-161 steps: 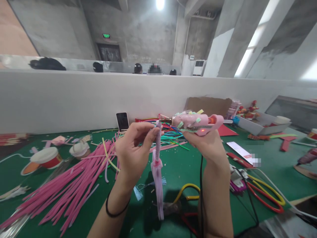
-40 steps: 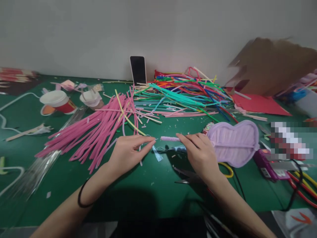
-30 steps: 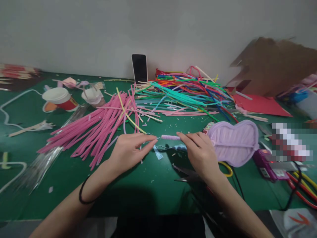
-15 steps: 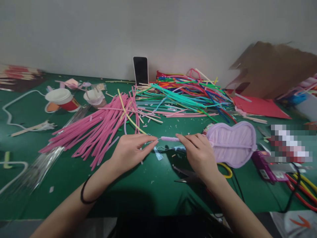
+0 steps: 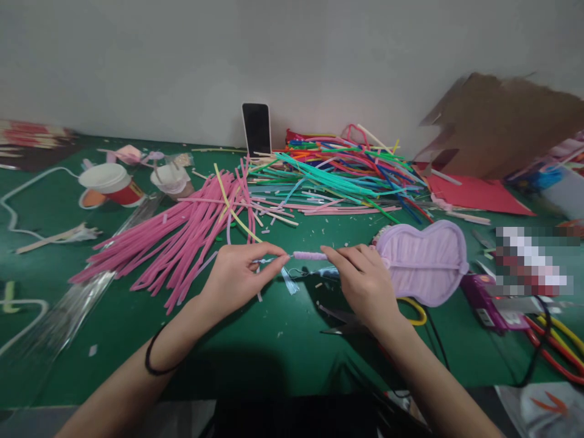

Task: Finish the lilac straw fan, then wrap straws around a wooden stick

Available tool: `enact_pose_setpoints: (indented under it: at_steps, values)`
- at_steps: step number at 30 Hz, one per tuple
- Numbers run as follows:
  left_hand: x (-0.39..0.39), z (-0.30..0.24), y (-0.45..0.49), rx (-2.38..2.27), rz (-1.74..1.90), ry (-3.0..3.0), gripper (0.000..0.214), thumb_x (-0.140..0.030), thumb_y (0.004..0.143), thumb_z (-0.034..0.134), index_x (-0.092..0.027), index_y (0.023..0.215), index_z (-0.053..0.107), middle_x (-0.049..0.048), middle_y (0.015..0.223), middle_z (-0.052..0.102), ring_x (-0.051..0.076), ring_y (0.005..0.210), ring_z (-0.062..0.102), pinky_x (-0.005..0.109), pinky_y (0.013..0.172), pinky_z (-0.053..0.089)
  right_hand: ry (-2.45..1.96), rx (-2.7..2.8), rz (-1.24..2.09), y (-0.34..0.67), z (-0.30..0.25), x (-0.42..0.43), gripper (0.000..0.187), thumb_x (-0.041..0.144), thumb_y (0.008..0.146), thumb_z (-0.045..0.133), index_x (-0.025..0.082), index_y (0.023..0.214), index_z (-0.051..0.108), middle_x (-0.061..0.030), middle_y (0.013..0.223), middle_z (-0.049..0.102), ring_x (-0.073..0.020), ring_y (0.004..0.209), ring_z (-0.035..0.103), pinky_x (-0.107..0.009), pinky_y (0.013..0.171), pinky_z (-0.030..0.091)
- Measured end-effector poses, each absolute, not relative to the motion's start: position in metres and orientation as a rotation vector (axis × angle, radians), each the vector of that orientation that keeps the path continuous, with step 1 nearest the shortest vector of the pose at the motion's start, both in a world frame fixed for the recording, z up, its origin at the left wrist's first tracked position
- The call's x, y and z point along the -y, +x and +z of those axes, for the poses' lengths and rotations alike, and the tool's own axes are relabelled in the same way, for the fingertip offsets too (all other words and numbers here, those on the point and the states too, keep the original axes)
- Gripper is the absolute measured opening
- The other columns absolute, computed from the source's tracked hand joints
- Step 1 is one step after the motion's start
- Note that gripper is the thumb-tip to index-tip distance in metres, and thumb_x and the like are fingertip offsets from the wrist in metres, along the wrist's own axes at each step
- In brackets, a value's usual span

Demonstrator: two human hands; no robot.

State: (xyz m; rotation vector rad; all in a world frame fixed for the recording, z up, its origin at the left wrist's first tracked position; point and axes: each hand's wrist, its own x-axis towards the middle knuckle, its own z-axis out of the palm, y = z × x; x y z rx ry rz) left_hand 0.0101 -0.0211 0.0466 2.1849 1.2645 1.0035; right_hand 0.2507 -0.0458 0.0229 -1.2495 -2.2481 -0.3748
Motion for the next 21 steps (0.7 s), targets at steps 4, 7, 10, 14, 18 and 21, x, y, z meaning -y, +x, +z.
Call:
enact_pose_setpoints:
  at_steps: [4, 7, 10, 14, 18, 21]
  values:
    - [0.0208, 0.0469, 0.0103, -1.264, 0.991, 2.179, 0.013, -0.030, 0.086, 0.065, -0.021, 0.083, 0.073, -0.0051, 0.071, 0.072, 0.005, 0.042, 0.042, 0.020, 0.048, 0.038, -1.260, 2.263, -0.363, 0.2514, 0.0218, 0.0459, 0.043, -0.007, 0.085, 0.045, 0.013, 0.117, 0.065, -0.0078, 0.092, 0.069, -0.0204, 0.081, 0.049, -0.034, 0.070, 0.038]
    - [0.0214, 0.0474, 0.0107, -1.273, 0.983, 2.184, 0.012, -0.029, 0.086, 0.065, -0.021, 0.081, 0.072, -0.0054, 0.070, 0.072, 0.005, 0.044, 0.043, 0.020, 0.050, 0.039, -1.267, 2.271, -0.351, 0.2522, 0.0205, 0.0460, 0.044, -0.006, 0.086, 0.044, 0.014, 0.119, 0.064, -0.0079, 0.093, 0.068, -0.0204, 0.081, 0.049, -0.034, 0.071, 0.038]
    - [0.0220, 0.0477, 0.0117, -1.281, 0.984, 2.187, 0.011, -0.028, 0.086, 0.065, -0.021, 0.081, 0.072, -0.0049, 0.072, 0.073, 0.005, 0.046, 0.047, 0.019, 0.052, 0.040, -1.267, 2.269, -0.345, 0.2523, 0.0201, 0.0463, 0.044, -0.005, 0.086, 0.044, 0.014, 0.119, 0.064, -0.0078, 0.092, 0.068, -0.0203, 0.081, 0.049, -0.034, 0.071, 0.038]
    - [0.0222, 0.0478, 0.0125, -1.270, 0.986, 2.191, 0.012, -0.028, 0.086, 0.064, -0.020, 0.081, 0.072, -0.0037, 0.074, 0.073, 0.006, 0.048, 0.050, 0.019, 0.052, 0.040, -1.244, 2.263, -0.339, 0.2515, 0.0209, 0.0466, 0.042, -0.005, 0.086, 0.044, 0.013, 0.119, 0.064, -0.0081, 0.092, 0.068, -0.0203, 0.081, 0.049, -0.034, 0.071, 0.039]
    - [0.0220, 0.0484, 0.0122, -1.270, 0.967, 2.179, 0.017, -0.032, 0.087, 0.063, -0.020, 0.081, 0.073, -0.0028, 0.071, 0.072, 0.006, 0.046, 0.047, 0.020, 0.047, 0.037, -1.239, 2.267, -0.348, 0.2510, 0.0216, 0.0467, 0.042, -0.005, 0.086, 0.044, 0.013, 0.118, 0.065, -0.0081, 0.092, 0.068, -0.0202, 0.081, 0.049, -0.034, 0.072, 0.039]
    - [0.0214, 0.0486, 0.0112, -1.268, 0.949, 2.154, 0.019, -0.035, 0.087, 0.063, -0.020, 0.081, 0.073, -0.0026, 0.068, 0.071, 0.006, 0.042, 0.041, 0.021, 0.042, 0.033, -1.256, 2.271, -0.342, 0.2514, 0.0215, 0.0467, 0.043, -0.005, 0.086, 0.043, 0.014, 0.118, 0.065, -0.0080, 0.092, 0.069, -0.0201, 0.081, 0.050, -0.034, 0.072, 0.039]
